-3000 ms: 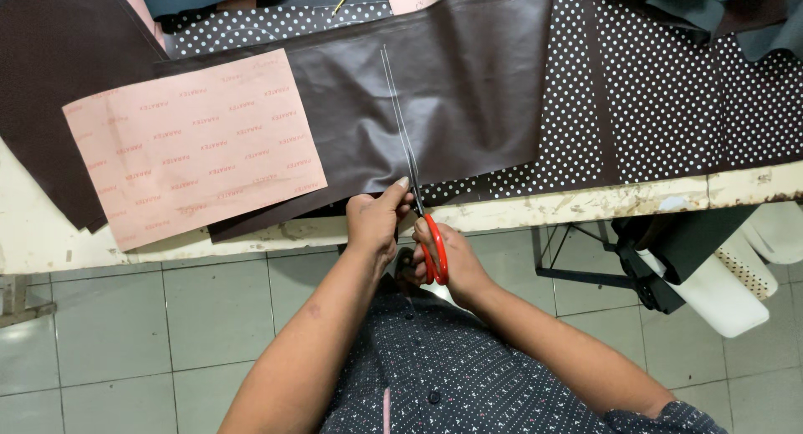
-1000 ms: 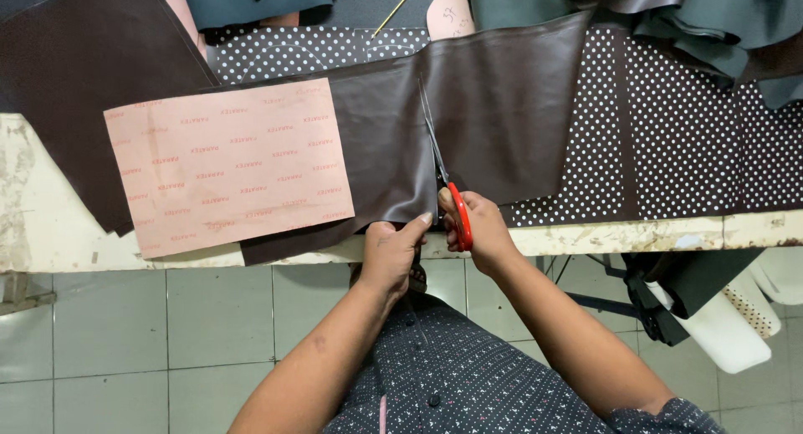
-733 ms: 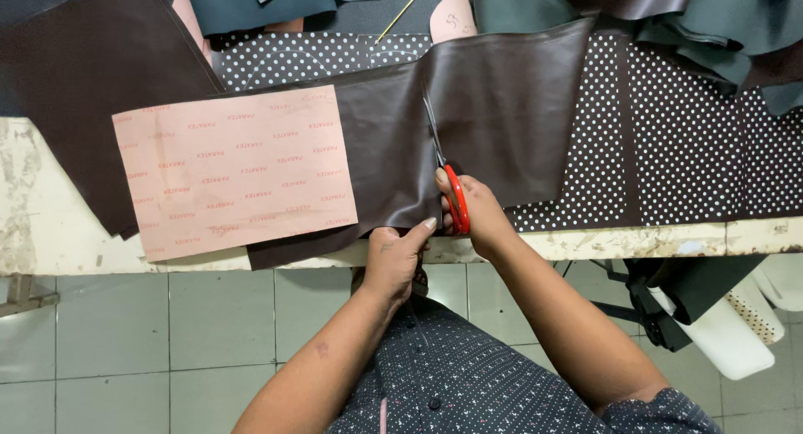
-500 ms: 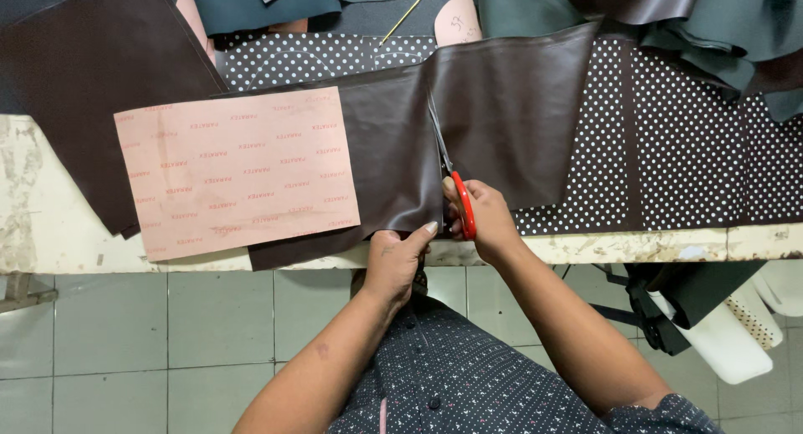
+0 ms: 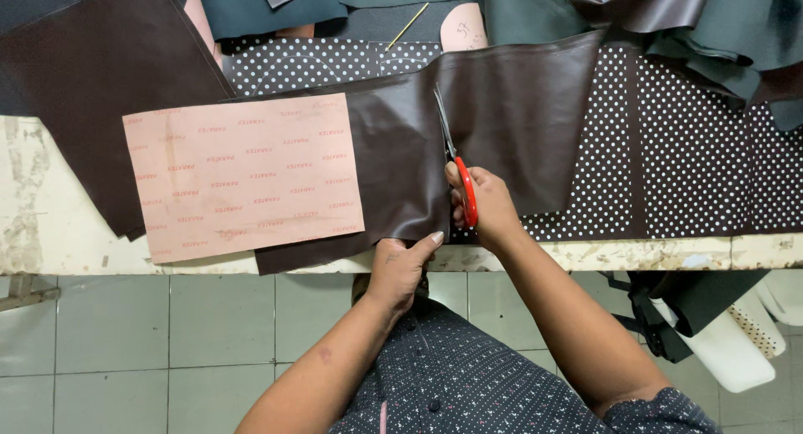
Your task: The person uses a pink paper template to cut multiple rectangular pieces from brown leather sheets with red-handled scissors. After cutting, the person stacks the pieces and applies glue along the edges of the stacked leather.
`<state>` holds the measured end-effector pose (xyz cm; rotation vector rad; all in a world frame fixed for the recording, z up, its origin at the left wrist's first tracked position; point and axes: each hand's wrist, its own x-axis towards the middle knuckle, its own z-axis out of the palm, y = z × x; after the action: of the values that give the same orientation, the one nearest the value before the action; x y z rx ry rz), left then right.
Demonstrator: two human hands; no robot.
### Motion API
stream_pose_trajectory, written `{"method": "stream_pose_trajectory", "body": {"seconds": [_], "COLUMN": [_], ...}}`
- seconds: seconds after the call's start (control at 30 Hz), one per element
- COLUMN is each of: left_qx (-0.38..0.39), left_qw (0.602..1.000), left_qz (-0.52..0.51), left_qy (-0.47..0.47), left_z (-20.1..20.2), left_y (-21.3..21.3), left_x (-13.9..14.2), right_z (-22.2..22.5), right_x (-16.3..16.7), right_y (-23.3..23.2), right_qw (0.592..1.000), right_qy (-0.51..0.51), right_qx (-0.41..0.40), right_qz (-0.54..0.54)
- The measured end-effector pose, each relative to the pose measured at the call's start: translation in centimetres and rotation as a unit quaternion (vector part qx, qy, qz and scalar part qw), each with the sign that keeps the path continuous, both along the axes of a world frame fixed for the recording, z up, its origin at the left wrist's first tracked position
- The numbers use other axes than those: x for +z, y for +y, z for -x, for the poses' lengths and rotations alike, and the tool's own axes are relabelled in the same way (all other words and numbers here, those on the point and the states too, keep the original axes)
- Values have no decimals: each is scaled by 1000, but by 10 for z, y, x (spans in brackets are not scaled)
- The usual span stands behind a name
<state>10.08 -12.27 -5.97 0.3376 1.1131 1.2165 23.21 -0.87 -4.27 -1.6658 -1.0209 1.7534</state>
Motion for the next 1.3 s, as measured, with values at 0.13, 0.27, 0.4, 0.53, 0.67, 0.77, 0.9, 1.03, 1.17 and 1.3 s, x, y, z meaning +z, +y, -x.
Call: {"method": "stream_pose_trajectory", "body": {"seconds": [0.13, 0.27, 0.4, 0.53, 0.67, 0.77, 0.9, 1.03, 1.17, 1.3], "left_qx": [-8, -22, -17, -28, -41, -36, -36, -39, -207, -344], "left_qw": [1000, 999, 1000, 1000, 999, 999, 999, 999, 973, 930], "left_qz": [26, 29, -3, -5, 9, 6, 6, -5, 100, 93], "left_qy": [3, 11, 0, -14, -2, 0, 18, 16, 35, 86], "left_z": [1, 3, 1, 2, 6, 7, 8, 9, 15, 47], "left_y": [-1, -3, -7, -10, -10, -9, -7, -7, -10, -10], "left_x": [-4, -7, -14, -23, -22, -18, -19, -27, -31, -30], "right_z": [2, 7, 11, 11, 10, 11, 12, 13, 11, 8], "right_x": [4, 1, -3, -4, -1, 0, -1, -2, 2, 9], "right_y": [4, 21, 30, 29, 37, 51, 64, 63, 49, 34], "right_qw": [999, 999, 998, 1000, 1000, 996, 998, 998, 921, 864], "right_qy": [-32, 43, 68, 21, 1, 80, 57, -41, -221, -281], "right_qx": [1, 6, 4, -1, 10, 25, 25, 21, 38, 109], "right_qz": [0, 3, -9, -19, -9, 0, 1, -41, -320, -404]}}
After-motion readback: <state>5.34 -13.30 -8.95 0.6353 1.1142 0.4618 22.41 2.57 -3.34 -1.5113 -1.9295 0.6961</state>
